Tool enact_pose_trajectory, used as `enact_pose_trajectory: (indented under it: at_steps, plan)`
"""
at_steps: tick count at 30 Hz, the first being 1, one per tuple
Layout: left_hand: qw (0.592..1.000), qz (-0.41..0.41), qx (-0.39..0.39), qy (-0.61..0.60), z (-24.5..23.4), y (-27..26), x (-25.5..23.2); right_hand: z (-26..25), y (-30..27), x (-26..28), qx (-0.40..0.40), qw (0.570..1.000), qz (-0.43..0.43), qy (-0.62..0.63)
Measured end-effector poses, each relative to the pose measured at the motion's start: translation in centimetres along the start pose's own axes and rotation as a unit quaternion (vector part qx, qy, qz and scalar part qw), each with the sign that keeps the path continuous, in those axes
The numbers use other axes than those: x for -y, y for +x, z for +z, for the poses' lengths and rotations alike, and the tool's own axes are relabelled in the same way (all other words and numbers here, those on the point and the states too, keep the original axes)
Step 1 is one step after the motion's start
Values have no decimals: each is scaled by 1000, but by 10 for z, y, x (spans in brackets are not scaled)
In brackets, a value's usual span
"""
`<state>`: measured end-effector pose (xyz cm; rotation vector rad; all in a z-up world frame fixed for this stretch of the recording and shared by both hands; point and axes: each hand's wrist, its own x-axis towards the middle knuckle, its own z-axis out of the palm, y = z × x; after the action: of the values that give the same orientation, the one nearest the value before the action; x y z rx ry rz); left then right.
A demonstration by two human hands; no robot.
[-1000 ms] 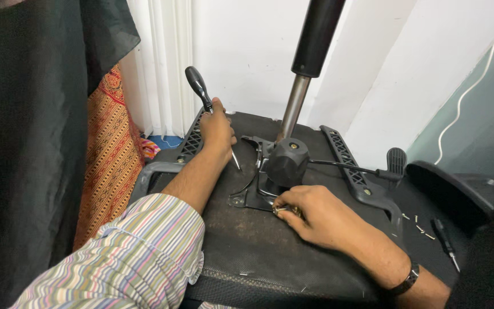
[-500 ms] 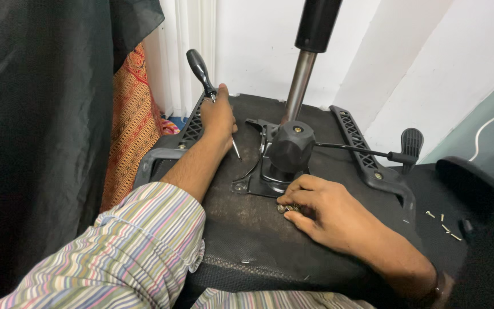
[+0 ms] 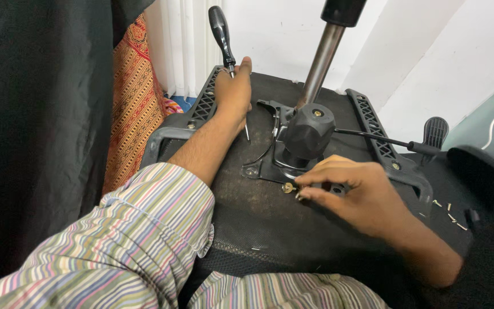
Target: The person assembles a chair by attaching the metal base to the underside of the seat using a screwdriver. They place the base, insert screws, and tighten them to secure the connection.
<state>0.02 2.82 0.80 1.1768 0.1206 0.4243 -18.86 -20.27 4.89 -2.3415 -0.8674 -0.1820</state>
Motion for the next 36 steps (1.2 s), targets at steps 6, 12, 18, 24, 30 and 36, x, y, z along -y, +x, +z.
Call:
enact_pose_trajectory:
  at_steps: [6, 12, 18, 24, 30, 36]
  plan:
    - [997, 43, 68, -6, 7, -2, 1, -42, -6, -29, -119, 955, 237, 133]
    - [987, 3, 163, 3, 13, -9, 0, -40, -11, -70, -55, 928, 303, 209]
    - [946, 94, 304, 58, 23, -20, -6, -27, -13, -74, -6, 927, 342, 156]
    - [927, 103, 358, 39, 31, -26, -1, -28, -15, -71, 38, 945, 289, 147]
    - [924, 142, 353, 30, 37, -20, 6, -21, -17, -66, 16, 940, 310, 143]
    - [929, 65, 365, 9, 35, -19, 3, -12, -21, -59, -10, 957, 287, 36]
